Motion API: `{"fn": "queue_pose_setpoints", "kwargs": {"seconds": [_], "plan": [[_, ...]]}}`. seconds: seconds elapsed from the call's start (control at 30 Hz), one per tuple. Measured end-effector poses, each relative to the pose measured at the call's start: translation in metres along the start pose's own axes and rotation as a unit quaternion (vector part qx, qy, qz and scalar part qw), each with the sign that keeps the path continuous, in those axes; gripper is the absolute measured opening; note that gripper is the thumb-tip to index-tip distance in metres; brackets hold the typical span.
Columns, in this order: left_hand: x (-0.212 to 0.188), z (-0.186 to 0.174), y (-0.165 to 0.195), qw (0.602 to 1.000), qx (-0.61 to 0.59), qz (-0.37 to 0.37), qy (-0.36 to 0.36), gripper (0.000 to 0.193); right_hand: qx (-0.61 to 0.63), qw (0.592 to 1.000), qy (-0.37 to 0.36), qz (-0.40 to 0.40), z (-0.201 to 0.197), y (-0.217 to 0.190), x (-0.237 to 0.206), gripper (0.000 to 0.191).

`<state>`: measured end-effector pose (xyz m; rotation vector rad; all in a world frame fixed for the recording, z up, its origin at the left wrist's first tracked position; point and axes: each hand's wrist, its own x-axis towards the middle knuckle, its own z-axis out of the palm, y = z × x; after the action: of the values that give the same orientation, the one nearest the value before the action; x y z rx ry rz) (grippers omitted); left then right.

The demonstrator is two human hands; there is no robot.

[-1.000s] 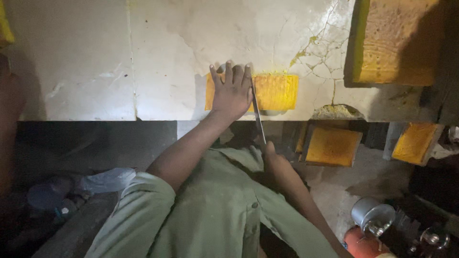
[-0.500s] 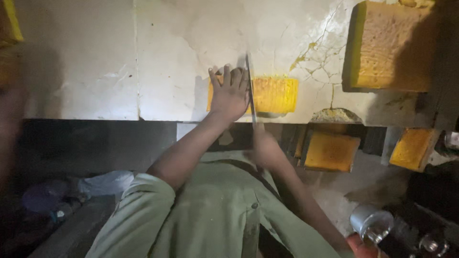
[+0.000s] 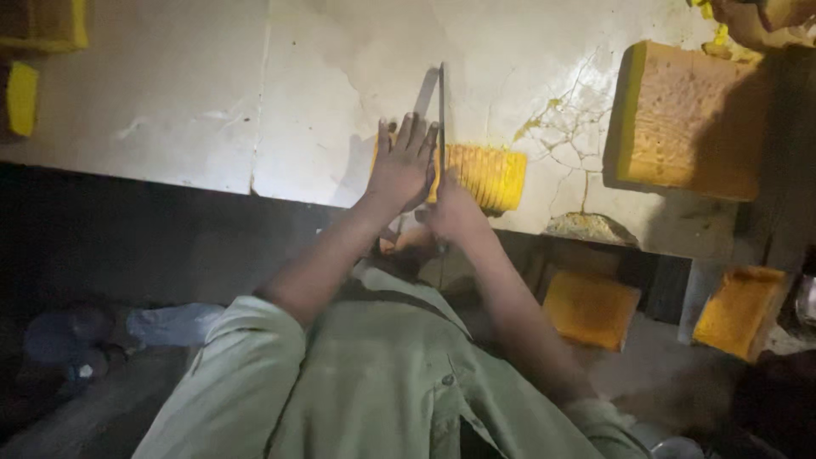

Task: The person uses a long knife to slice rectangular blocks of yellow bee wax into thin strips on a white table. After cutting several blocks, they place the strips into a metal tray and then stack the tray with others.

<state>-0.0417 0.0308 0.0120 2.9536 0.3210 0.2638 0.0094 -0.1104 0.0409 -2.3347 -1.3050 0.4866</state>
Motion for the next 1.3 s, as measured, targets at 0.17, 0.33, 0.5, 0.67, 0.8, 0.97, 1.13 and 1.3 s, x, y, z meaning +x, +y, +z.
{"fn": "queue_pose_setpoints", "kwargs": {"seconds": [0.17, 0.33, 0.5, 0.67, 0.8, 0.97, 1.13, 1.3], "plan": [[-0.001, -0.011, 0.001, 0.997, -0.021, -0.025, -0.070, 0.064, 0.098, 0.939, -0.190, 0.269, -0.017, -0.033, -0.052, 0.105], [0.002, -0.011, 0.000, 0.996, -0.059, -0.029, -0.067, 0.066, 0.072, 0.943, -0.253, 0.203, 0.001, -0.025, -0.122, 0.096], [-0.003, -0.002, -0.007, 0.995, -0.060, -0.013, -0.079, 0.066, 0.069, 0.950, -0.163, 0.259, 0.038, -0.010, -0.071, 0.086], [0.002, 0.000, -0.017, 0.999, -0.014, 0.020, -0.025, 0.067, 0.023, 0.973, -0.099, 0.208, 0.007, -0.010, -0.003, 0.080], [0.003, -0.006, -0.024, 0.994, -0.071, -0.002, -0.079, 0.064, 0.057, 0.969, -0.075, 0.230, -0.023, -0.052, -0.001, 0.088], [0.004, -0.008, -0.027, 0.987, -0.103, -0.009, -0.121, 0.068, 0.057, 0.934, -0.214, 0.280, -0.025, -0.087, -0.087, 0.109], [0.004, 0.003, -0.027, 0.991, -0.085, -0.001, -0.101, 0.073, 0.015, 0.955, -0.149, 0.256, 0.039, -0.037, -0.082, 0.086], [0.001, 0.006, -0.031, 0.995, -0.089, 0.010, -0.037, 0.069, 0.001, 0.966, -0.102, 0.239, 0.025, -0.015, -0.002, 0.095]]}}
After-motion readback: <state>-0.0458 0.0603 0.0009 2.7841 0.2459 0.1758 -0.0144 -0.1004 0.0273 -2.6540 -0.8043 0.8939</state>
